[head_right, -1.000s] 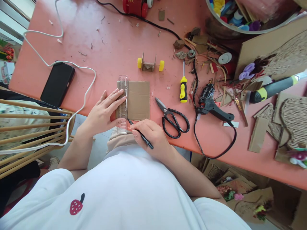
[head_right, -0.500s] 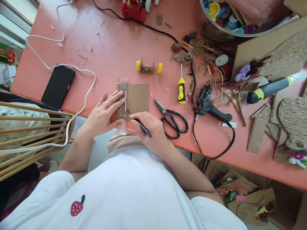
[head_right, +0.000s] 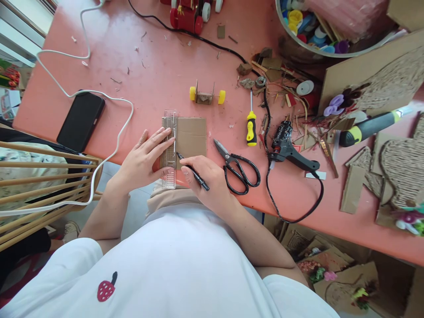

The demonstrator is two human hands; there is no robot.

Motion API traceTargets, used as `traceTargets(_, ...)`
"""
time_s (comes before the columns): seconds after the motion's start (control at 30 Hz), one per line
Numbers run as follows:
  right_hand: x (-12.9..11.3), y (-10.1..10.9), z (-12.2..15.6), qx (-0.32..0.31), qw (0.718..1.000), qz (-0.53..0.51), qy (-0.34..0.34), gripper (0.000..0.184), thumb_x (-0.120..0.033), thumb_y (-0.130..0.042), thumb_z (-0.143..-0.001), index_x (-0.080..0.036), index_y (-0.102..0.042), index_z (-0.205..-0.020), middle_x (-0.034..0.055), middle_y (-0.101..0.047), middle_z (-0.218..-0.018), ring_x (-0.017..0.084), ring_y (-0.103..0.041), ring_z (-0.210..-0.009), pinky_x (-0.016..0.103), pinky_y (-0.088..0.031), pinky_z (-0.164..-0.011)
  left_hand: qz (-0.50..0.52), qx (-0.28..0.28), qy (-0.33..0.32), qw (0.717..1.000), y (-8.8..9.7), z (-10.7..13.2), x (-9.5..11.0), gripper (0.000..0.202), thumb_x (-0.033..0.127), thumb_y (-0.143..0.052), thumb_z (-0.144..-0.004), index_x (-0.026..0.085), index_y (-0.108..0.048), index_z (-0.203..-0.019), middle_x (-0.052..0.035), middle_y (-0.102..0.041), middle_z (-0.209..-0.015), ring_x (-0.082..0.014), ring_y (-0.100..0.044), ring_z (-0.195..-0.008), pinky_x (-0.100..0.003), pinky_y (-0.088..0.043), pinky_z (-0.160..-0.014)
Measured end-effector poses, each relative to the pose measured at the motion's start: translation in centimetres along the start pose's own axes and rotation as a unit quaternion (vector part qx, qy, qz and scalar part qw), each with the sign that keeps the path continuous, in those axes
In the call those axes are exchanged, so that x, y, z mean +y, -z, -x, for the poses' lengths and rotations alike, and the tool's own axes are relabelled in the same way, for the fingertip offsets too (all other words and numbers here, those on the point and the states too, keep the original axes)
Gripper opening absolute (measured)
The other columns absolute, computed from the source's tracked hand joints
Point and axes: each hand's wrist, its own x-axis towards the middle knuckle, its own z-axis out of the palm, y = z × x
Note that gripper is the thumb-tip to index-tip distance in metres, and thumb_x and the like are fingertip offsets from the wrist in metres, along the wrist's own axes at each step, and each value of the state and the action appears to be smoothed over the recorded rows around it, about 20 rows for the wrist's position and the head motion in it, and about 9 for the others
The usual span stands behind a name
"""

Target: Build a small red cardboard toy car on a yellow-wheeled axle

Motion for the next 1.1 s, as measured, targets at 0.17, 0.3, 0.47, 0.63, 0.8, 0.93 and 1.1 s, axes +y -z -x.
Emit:
traceTargets(0.17, 0.2, -0.4, -0.2, -0.004, 1.000, -0.008, 0.002, 0.014, -0.024, -0.055, -0.109, -0.026, -0.069, -0.110, 0.0057, -0.082, -0.099, 0.020, -0.079, -0.091, 0.034, -0.064, -0.081, 0.000, 0.000, -0.001, 1.000, 0.0, 0.0, 0.0, 0.068, 0.054, -0.057, -0.103, 0.027, -0.044, -0.165, -0.0133, -0.043, -0.174, -0.0349, -0.038, -0.163, -0.065, -0.026, -0.136)
traceTargets(0.3, 0.2, -0.6, -0.5, -0.010, 0.999, 0.029, 0.032, 0.016, -0.025, -0.053, -0.110, -0.027, -0.069, -0.111, 0.0072, -0.082, -0.101, 0.022, -0.079, -0.093, 0.036, -0.066, -0.083, 0.000, 0.006, -0.006, 1.000, -0.1, 0.1, 0.0, 0.067, 0.051, -0.057, -0.104, 0.027, -0.044, -0.164, -0.0137, -0.043, -0.174, -0.0348, -0.039, -0.163, -0.065, -0.027, -0.136)
traceTargets(0.47, 0.6, -0.9, -1.2, -0.014, 0.998, 0.057, 0.039, 0.017, -0.023, -0.051, -0.109, -0.027, -0.068, -0.113, 0.0090, -0.081, -0.103, 0.023, -0.078, -0.096, 0.038, -0.065, -0.085, -0.002, 0.008, -0.007, 1.000, -0.2, 0.0, 0.0, 0.066, 0.052, -0.057, -0.104, 0.026, -0.046, -0.163, -0.0141, -0.044, -0.173, -0.0350, -0.040, -0.163, -0.064, -0.028, -0.136)
traceTargets(0.63, 1.6, -1.4, -2.4, -0.008, 0.995, 0.082, 0.051, 0.017, -0.027, -0.050, -0.110, -0.028, -0.067, -0.110, 0.0080, -0.080, -0.101, 0.024, -0.077, -0.094, 0.038, -0.064, -0.083, -0.004, 0.013, -0.014, 1.000, -0.3, -0.1, -0.1, 0.068, 0.055, -0.054, -0.105, 0.024, -0.045, -0.165, -0.0147, -0.044, -0.173, -0.0343, -0.041, -0.162, -0.062, -0.029, -0.136)
traceTargets(0.8, 2.3, -1.6, -3.9, -0.023, 0.990, 0.125, 0.055, 0.022, -0.030, -0.046, -0.111, -0.026, -0.067, -0.108, 0.0103, -0.078, -0.100, 0.026, -0.074, -0.094, 0.039, -0.060, -0.083, -0.007, 0.017, -0.017, 1.000, -0.4, -0.1, 0.0, 0.068, 0.057, -0.051, -0.106, 0.023, -0.045, -0.164, -0.0153, -0.045, -0.173, -0.0332, -0.041, -0.162, -0.060, -0.030, -0.136)
traceTargets(0.93, 2.4, -1.6, -5.0, -0.045, 0.980, 0.184, 0.065, 0.027, -0.028, -0.044, -0.112, -0.023, -0.068, -0.102, 0.0103, -0.073, -0.092, 0.026, -0.069, -0.088, 0.036, -0.055, -0.080, -0.010, 0.022, -0.026, 0.999, -0.5, -0.2, 0.0, 0.068, 0.057, -0.049, -0.106, 0.020, -0.045, -0.164, -0.0169, -0.045, -0.173, -0.0330, -0.041, -0.162, -0.058, -0.031, -0.135)
traceTargets(1.1, 2.3, -1.9, -6.0, -0.099, 0.965, 0.237, 0.043, 0.029, -0.018, -0.043, -0.109, -0.020, -0.069, -0.096, 0.0101, -0.070, -0.093, 0.024, -0.065, -0.086, 0.035, -0.052, -0.080, -0.017, 0.006, -0.006, 1.000, -0.6, -0.1, 0.2, 0.068, 0.054, -0.054, -0.105, 0.021, -0.046, -0.163, -0.0164, -0.044, -0.173, -0.0341, -0.039, -0.163, -0.059, -0.028, -0.136)
